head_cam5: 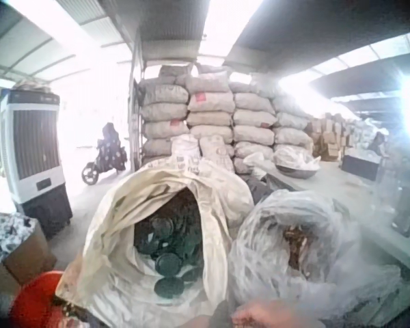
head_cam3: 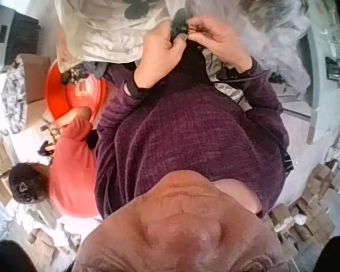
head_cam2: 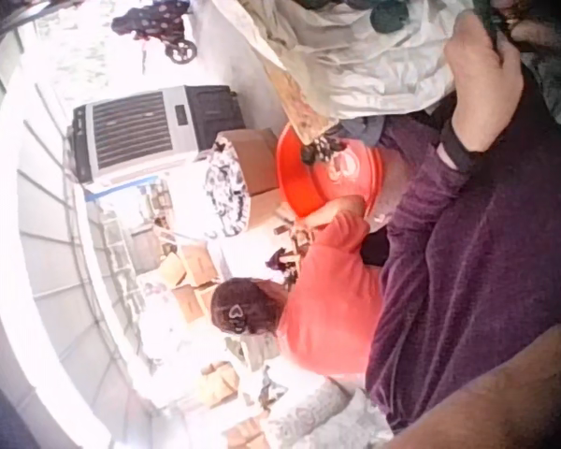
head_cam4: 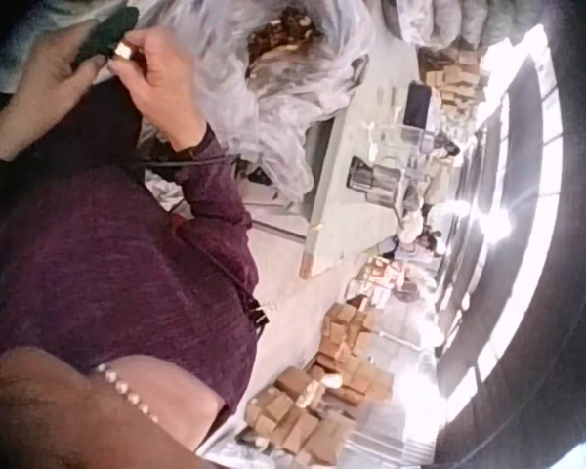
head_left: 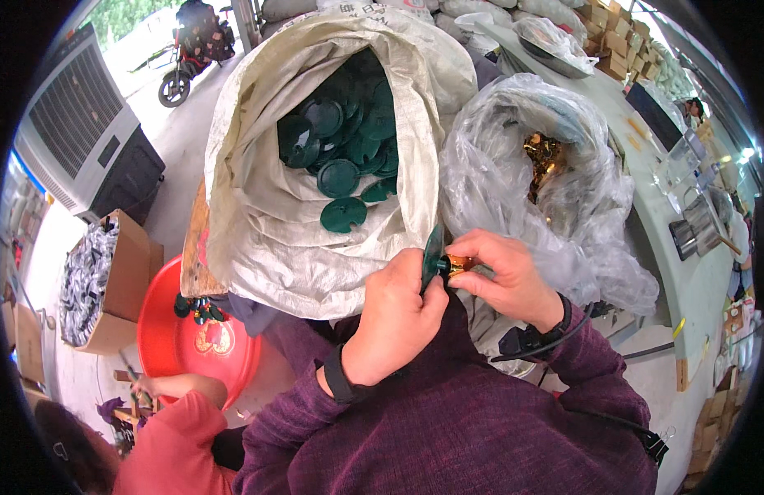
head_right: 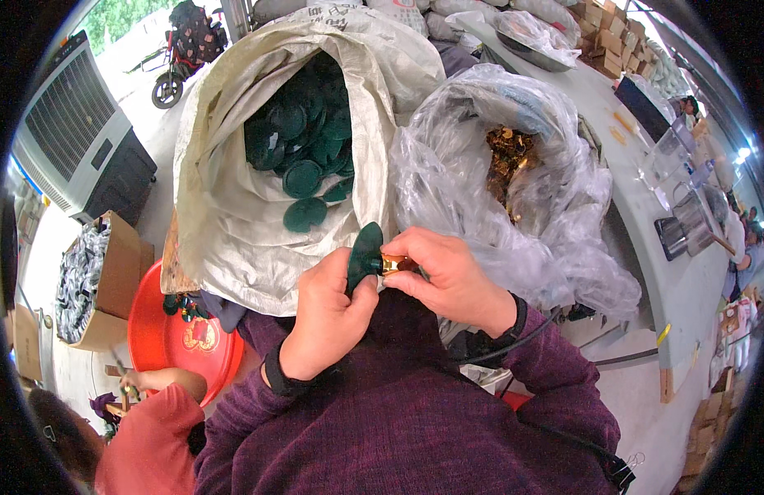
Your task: Assembling small plastic and metal components together.
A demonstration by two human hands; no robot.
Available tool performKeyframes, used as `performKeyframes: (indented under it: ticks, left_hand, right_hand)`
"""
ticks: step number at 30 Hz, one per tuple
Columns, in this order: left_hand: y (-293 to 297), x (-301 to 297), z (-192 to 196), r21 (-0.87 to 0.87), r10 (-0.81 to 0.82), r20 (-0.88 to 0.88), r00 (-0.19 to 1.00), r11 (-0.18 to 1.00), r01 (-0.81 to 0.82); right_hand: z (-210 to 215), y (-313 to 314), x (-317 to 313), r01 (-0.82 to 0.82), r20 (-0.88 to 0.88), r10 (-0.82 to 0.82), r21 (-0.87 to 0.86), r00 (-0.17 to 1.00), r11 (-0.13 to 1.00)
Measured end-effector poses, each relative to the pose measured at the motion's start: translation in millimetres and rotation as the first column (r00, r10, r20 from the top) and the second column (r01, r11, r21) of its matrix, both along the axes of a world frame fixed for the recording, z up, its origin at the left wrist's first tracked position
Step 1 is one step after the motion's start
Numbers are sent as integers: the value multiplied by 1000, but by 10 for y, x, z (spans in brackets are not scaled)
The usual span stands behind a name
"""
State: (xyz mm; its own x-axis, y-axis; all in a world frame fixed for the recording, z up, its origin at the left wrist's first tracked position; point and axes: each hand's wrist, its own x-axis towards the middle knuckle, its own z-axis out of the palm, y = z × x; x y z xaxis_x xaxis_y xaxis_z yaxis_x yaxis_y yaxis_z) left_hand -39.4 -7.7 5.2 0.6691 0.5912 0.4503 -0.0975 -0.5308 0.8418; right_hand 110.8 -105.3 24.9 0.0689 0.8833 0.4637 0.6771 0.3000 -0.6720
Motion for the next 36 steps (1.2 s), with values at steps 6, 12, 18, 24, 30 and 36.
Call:
performKeyframes:
  ticks: [6, 12, 18, 24, 30, 36]
  left_hand:
    - [-7, -10, -35, 171, 10, -23, 1000, 985, -6]
    - [-33, -89, -38, 377, 28, -35, 999, 926, -13]
    - [133, -154, -62, 444, -36, -59, 998, 894, 59]
    - [872, -787, -145, 333, 561, 88, 823, 762, -555]
    - [1945, -2225, -144, 509, 931, -80, 356, 345, -788]
    - [1854, -1915, -124, 715, 886, 157, 435, 202, -669]
  right_hand:
    - [61, 38, -74, 31, 318, -40, 32, 947, 999]
    - [67, 24, -66, -195, -588, -67, -372, 806, 908]
    - [-2, 186, -151, -248, -660, -84, -393, 746, 885]
    - [266, 45, 353, 295, -96, -288, 69, 953, 953]
    - [160, -212, 1379, 686, 365, -603, -162, 709, 709]
    - [-543, -334, 1965, 581, 613, -281, -366, 738, 727]
